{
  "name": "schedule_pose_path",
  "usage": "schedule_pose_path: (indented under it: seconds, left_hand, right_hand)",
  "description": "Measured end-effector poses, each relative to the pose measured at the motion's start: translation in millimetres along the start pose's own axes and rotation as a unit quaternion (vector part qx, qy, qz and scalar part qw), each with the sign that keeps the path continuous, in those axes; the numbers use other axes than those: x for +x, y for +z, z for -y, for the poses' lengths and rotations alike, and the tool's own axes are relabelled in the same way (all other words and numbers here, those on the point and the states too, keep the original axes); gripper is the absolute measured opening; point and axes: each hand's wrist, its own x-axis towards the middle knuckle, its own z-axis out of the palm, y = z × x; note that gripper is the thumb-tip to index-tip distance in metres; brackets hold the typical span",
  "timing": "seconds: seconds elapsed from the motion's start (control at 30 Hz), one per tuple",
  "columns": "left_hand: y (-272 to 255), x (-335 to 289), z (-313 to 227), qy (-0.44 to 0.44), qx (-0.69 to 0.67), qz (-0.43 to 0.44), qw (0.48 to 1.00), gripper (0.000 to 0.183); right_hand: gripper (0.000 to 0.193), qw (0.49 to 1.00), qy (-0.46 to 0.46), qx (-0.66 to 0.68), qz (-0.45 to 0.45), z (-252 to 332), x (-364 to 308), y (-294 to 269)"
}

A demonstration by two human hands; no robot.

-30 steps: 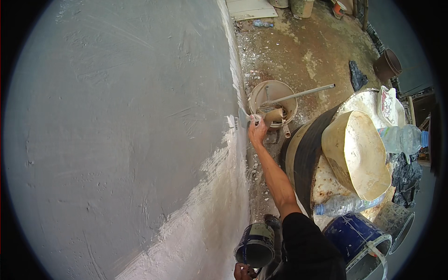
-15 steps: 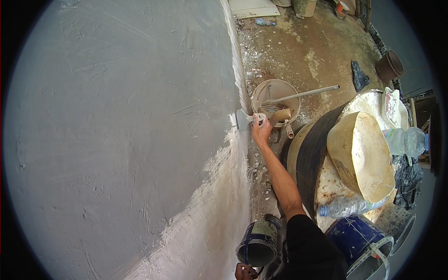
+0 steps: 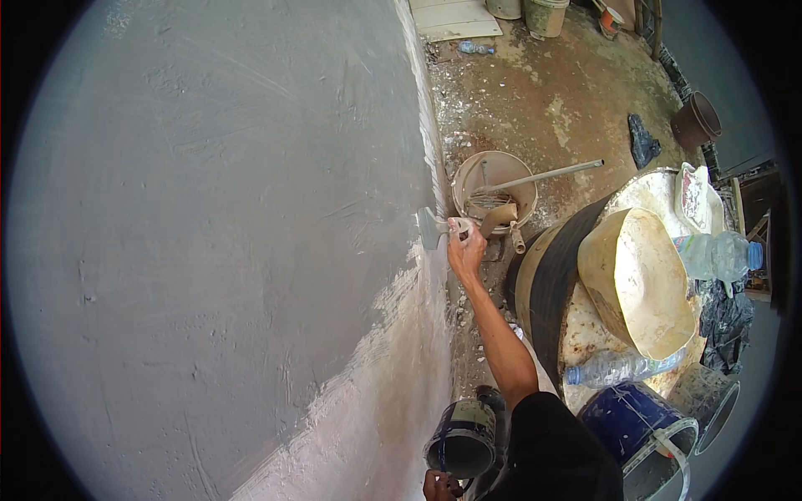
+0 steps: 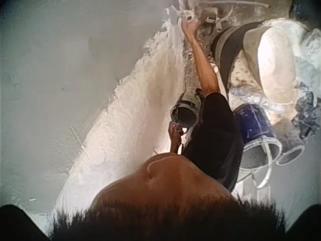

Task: The person applies wall putty to the lower section of an exterior wall using a handheld spatula.

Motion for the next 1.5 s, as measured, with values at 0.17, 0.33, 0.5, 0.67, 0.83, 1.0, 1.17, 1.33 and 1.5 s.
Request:
schedule_pose_path:
  seconds: [0.17,0.33,0.5,0.67,0.83,1.0,1.17,1.33,1.5]
  left_hand:
    - [0,4,-5,0.010,0.009,-0.008,1.000,0.011]
    - [0,4,4,0.033,0.023,0.029,0.999,0.013]
    - [1,4,-2,0.026,0.041,0.035,0.998,0.014]
    - [4,4,-5,0.014,0.040,0.032,0.999,0.014]
    - [9,0,-8,-0.033,0.016,0.004,0.999,0.011]
    - [11,-2,-10,-0.012,0.023,0.012,1.000,0.011]
    - [5,3,-3,0.046,0.042,0.047,0.997,0.012]
    - [10,7,4,0.028,0.017,0.043,0.999,0.012]
    - [9,5,6,0.011,0.023,0.029,0.999,0.014]
  right_hand:
    - [0.019,0.999,0.018,-0.011,-0.045,14,-7,-6]
    - [0.024,0.995,0.009,-0.065,-0.078,-78,29,17]
    - [0.024,0.997,0.044,-0.066,-0.024,-75,21,27]
    - [0.021,1.000,0.009,0.000,-0.005,14,0,-9]
    - [0.021,0.970,0.103,0.202,-0.090,28,-15,-19]
    - [0.028,0.709,0.430,0.550,-0.099,-61,-39,1]
    - [0.031,0.725,0.457,0.513,-0.052,-148,-29,26]
    - [0.031,0.749,0.497,0.418,-0.132,-219,-18,23]
    - [0.037,0.722,0.474,0.491,-0.110,-228,-16,16]
